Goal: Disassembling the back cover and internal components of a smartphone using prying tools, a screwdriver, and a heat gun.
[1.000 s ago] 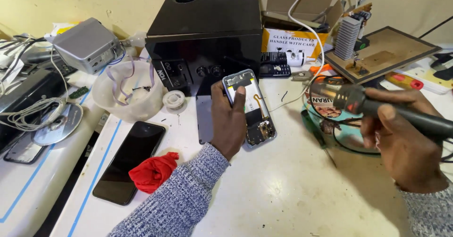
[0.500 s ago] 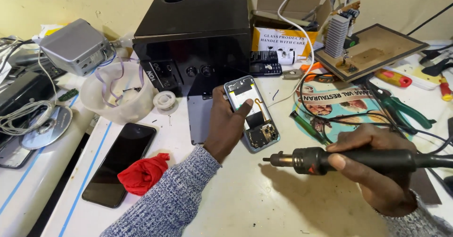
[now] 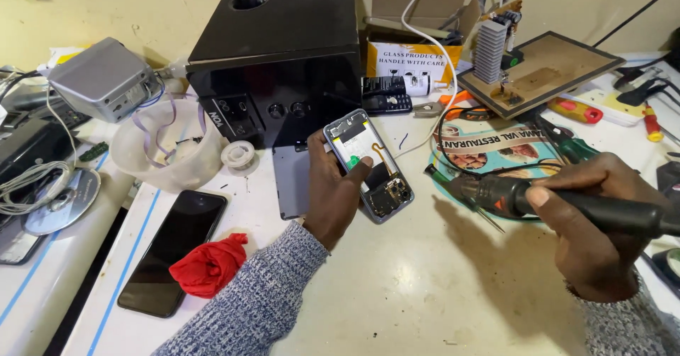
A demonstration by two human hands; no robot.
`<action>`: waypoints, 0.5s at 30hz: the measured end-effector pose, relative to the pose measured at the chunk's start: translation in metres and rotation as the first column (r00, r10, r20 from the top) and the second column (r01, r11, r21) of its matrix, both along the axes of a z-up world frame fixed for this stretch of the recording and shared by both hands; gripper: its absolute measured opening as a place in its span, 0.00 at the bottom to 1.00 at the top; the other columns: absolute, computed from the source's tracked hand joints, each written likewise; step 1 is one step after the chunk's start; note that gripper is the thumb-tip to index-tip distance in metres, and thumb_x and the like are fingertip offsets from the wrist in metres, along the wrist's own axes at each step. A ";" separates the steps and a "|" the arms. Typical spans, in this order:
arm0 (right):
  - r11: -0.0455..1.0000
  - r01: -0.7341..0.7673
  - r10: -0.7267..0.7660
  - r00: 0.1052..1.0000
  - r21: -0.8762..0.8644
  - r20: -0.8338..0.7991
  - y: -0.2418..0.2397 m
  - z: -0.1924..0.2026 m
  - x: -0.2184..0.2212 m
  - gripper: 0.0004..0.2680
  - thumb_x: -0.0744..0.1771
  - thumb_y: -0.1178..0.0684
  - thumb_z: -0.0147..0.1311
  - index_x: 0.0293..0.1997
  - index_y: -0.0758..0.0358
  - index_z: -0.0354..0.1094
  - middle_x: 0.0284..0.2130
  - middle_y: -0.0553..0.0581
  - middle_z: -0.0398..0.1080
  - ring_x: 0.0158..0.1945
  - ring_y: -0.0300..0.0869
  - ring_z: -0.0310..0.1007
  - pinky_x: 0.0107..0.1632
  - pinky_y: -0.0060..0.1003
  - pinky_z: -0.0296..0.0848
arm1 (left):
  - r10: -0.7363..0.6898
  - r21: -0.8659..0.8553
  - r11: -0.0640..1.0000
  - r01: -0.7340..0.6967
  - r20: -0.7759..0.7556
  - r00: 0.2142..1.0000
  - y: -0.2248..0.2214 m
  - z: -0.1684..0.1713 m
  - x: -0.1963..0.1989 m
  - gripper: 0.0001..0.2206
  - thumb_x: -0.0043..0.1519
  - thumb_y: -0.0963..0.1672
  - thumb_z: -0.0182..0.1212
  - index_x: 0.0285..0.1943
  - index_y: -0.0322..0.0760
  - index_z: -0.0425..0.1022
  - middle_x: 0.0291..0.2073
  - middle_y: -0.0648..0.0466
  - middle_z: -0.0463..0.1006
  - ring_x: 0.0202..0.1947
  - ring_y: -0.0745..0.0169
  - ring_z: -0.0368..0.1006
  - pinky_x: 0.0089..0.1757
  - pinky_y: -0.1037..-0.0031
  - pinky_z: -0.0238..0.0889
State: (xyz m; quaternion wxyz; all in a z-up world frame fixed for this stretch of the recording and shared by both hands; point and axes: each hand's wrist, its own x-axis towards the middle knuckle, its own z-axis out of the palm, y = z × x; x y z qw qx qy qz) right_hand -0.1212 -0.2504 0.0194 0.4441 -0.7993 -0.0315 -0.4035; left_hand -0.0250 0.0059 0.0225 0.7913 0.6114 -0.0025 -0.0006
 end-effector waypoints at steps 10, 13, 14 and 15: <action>0.936 -0.292 0.316 0.944 0.196 -0.101 0.028 0.009 -0.012 0.07 0.60 0.57 0.56 0.33 0.71 0.69 0.30 0.64 0.71 0.36 0.46 0.71 0.46 0.37 0.68 | -0.006 -0.060 0.998 0.011 0.071 0.997 -0.001 -0.012 0.005 0.25 0.59 0.35 0.57 0.62 0.40 0.52 0.56 0.34 0.77 0.52 0.40 0.79 0.47 0.53 0.81; 0.932 -0.339 0.349 0.935 0.132 -0.063 0.029 0.009 -0.011 0.07 0.60 0.58 0.57 0.32 0.74 0.68 0.26 0.64 0.72 0.28 0.46 0.69 0.37 0.36 0.66 | 0.002 -0.041 0.999 0.002 0.098 0.995 -0.001 -0.014 0.006 0.24 0.59 0.35 0.57 0.62 0.39 0.52 0.54 0.34 0.79 0.50 0.41 0.80 0.46 0.54 0.82; 0.959 -0.269 0.278 0.953 0.088 -0.118 0.027 0.012 -0.011 0.06 0.61 0.58 0.57 0.33 0.73 0.69 0.29 0.64 0.74 0.33 0.46 0.72 0.41 0.36 0.69 | 0.005 -0.032 0.999 -0.002 0.094 0.996 -0.001 -0.014 0.006 0.24 0.59 0.35 0.58 0.62 0.39 0.52 0.54 0.34 0.79 0.50 0.41 0.80 0.46 0.54 0.82; 0.979 -0.198 0.202 0.965 0.040 -0.169 0.025 0.014 -0.012 0.05 0.63 0.59 0.57 0.34 0.72 0.70 0.32 0.64 0.75 0.38 0.47 0.75 0.46 0.37 0.72 | 0.008 -0.023 1.000 -0.006 0.090 0.996 -0.001 -0.013 0.005 0.24 0.58 0.35 0.58 0.62 0.39 0.53 0.54 0.34 0.79 0.50 0.41 0.81 0.45 0.54 0.82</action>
